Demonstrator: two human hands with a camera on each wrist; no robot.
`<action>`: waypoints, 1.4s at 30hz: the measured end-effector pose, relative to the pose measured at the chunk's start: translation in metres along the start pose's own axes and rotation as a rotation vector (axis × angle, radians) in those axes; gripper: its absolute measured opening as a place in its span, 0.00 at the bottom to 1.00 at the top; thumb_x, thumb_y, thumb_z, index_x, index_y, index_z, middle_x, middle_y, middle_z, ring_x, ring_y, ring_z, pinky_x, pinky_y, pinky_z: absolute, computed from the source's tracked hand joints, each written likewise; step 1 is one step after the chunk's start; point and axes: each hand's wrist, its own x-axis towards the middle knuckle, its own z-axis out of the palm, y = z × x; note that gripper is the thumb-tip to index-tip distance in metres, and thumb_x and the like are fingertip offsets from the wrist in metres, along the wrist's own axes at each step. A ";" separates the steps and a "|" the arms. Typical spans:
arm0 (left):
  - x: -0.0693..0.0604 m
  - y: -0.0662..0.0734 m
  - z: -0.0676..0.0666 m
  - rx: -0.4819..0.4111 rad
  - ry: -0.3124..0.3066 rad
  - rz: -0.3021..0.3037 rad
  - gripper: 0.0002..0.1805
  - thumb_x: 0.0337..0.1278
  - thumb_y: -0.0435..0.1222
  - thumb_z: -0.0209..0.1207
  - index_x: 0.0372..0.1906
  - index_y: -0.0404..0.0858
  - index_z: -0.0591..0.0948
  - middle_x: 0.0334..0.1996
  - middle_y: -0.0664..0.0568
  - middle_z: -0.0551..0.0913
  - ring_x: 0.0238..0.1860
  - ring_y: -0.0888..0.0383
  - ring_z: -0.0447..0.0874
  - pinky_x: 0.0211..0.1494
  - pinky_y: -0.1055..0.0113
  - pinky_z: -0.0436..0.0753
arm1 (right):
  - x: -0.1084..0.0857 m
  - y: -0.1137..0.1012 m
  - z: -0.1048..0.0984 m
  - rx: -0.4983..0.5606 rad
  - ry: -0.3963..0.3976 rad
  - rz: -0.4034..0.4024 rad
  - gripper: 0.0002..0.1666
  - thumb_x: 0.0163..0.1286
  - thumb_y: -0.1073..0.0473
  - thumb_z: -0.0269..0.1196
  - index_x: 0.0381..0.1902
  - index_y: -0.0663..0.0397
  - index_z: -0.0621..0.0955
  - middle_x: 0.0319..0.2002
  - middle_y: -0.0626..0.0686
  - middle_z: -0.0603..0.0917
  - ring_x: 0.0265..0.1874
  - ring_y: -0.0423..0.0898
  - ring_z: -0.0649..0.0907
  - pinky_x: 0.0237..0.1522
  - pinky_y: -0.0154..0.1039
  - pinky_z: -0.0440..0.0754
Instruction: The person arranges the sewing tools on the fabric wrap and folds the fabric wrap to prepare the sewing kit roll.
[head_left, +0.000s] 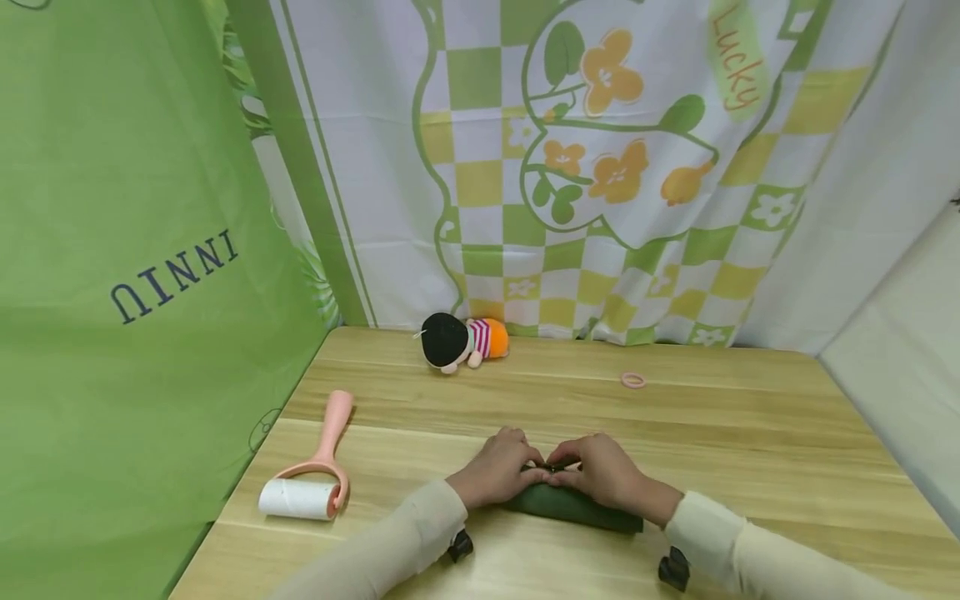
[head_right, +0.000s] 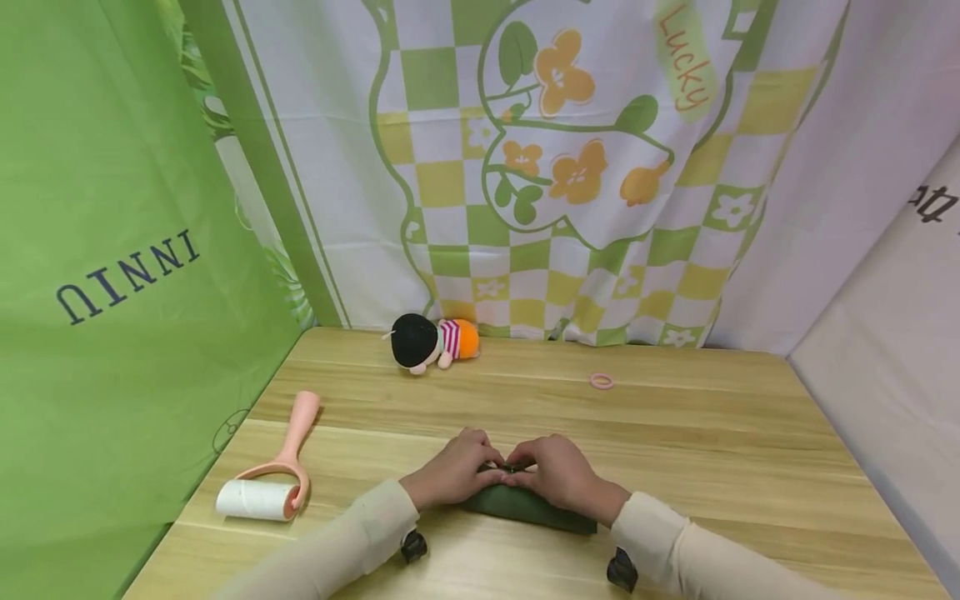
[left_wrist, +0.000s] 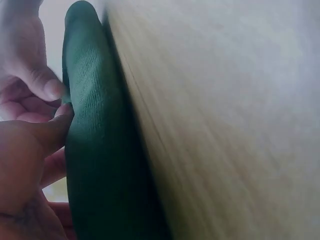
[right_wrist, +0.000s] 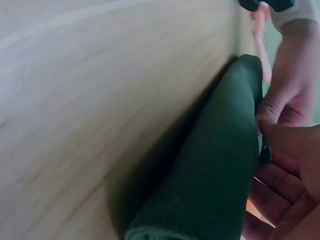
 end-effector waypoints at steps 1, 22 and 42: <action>0.000 0.000 -0.001 0.014 0.001 -0.011 0.16 0.68 0.54 0.57 0.46 0.52 0.90 0.32 0.62 0.80 0.35 0.65 0.66 0.39 0.73 0.65 | 0.000 -0.001 0.001 -0.024 0.001 -0.012 0.10 0.64 0.53 0.71 0.42 0.46 0.89 0.38 0.46 0.92 0.39 0.42 0.90 0.39 0.36 0.86; -0.030 -0.006 -0.013 0.331 -0.092 0.149 0.39 0.57 0.71 0.54 0.65 0.52 0.79 0.47 0.58 0.74 0.48 0.61 0.70 0.54 0.61 0.74 | 0.001 -0.004 0.014 -0.125 0.019 -0.141 0.05 0.65 0.60 0.69 0.39 0.51 0.87 0.38 0.46 0.89 0.39 0.42 0.88 0.43 0.39 0.86; -0.028 -0.007 -0.011 0.220 -0.114 0.181 0.39 0.49 0.67 0.62 0.65 0.54 0.79 0.47 0.61 0.75 0.41 0.67 0.64 0.40 0.76 0.62 | -0.025 0.000 0.015 -0.113 -0.049 -0.199 0.24 0.65 0.45 0.69 0.53 0.54 0.83 0.50 0.48 0.87 0.49 0.44 0.86 0.49 0.41 0.85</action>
